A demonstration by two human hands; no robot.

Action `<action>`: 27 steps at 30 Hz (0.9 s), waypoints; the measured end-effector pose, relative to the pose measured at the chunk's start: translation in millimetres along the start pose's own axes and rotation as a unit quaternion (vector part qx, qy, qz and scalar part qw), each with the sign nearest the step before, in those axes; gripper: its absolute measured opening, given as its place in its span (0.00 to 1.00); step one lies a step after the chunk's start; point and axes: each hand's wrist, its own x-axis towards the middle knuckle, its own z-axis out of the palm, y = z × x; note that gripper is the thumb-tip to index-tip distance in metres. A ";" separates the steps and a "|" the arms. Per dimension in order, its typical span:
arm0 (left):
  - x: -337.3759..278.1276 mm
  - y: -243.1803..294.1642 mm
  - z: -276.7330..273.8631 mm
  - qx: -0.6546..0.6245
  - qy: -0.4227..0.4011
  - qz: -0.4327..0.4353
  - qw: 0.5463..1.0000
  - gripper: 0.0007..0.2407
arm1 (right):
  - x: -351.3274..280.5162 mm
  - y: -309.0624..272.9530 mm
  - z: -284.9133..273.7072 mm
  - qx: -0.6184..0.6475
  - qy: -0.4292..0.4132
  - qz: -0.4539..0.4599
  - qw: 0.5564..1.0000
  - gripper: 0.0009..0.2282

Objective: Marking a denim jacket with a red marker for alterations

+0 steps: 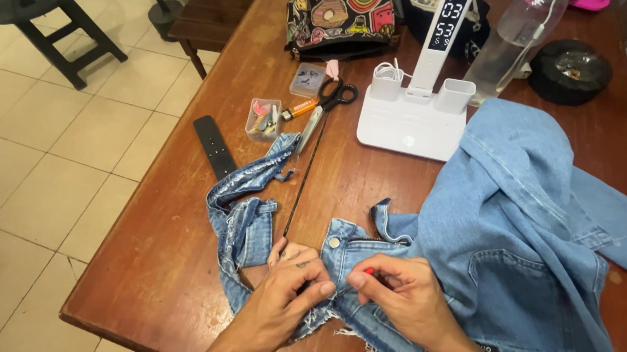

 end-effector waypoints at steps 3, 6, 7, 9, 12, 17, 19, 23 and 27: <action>1.3 4.1 -1.5 -0.008 -0.004 -0.004 1.000 0.18 | 1.3 -5.6 0.5 -0.011 0.000 -0.022 1.000 0.09; 0.5 -0.9 0.2 -0.003 -0.005 -0.004 1.000 0.15 | 0.2 12.1 0.6 0.060 0.034 0.019 0.997 0.08; 0.3 -0.1 0.3 -0.003 -0.005 -0.004 1.000 0.15 | -0.3 8.1 0.6 0.060 0.033 0.020 0.997 0.08; 0.0 1.1 -0.1 0.002 -0.007 -0.002 1.000 0.16 | -0.9 0.2 0.8 0.011 0.011 -0.018 1.000 0.09; 0.6 0.2 -0.2 0.000 -0.005 -0.003 1.000 0.16 | 0.2 -1.7 0.8 -0.014 0.009 -0.031 0.999 0.09; 0.4 -1.6 1.1 -0.001 -0.001 0.005 1.000 0.16 | 1.9 -20.2 1.7 -0.077 -0.002 -0.130 0.989 0.06; 0.3 -1.6 1.4 0.000 -0.001 0.007 1.000 0.16 | 0.2 -11.2 1.8 -0.091 -0.004 -0.147 0.985 0.05; 0.6 -0.5 0.7 -0.003 -0.002 -0.002 1.000 0.16 | -2.2 5.9 1.9 0.041 0.030 -0.007 0.999 0.10; 2.0 -2.0 0.4 -0.004 0.003 0.005 1.000 0.17 | -0.5 -1.3 1.8 -0.022 0.019 -0.020 0.999 0.11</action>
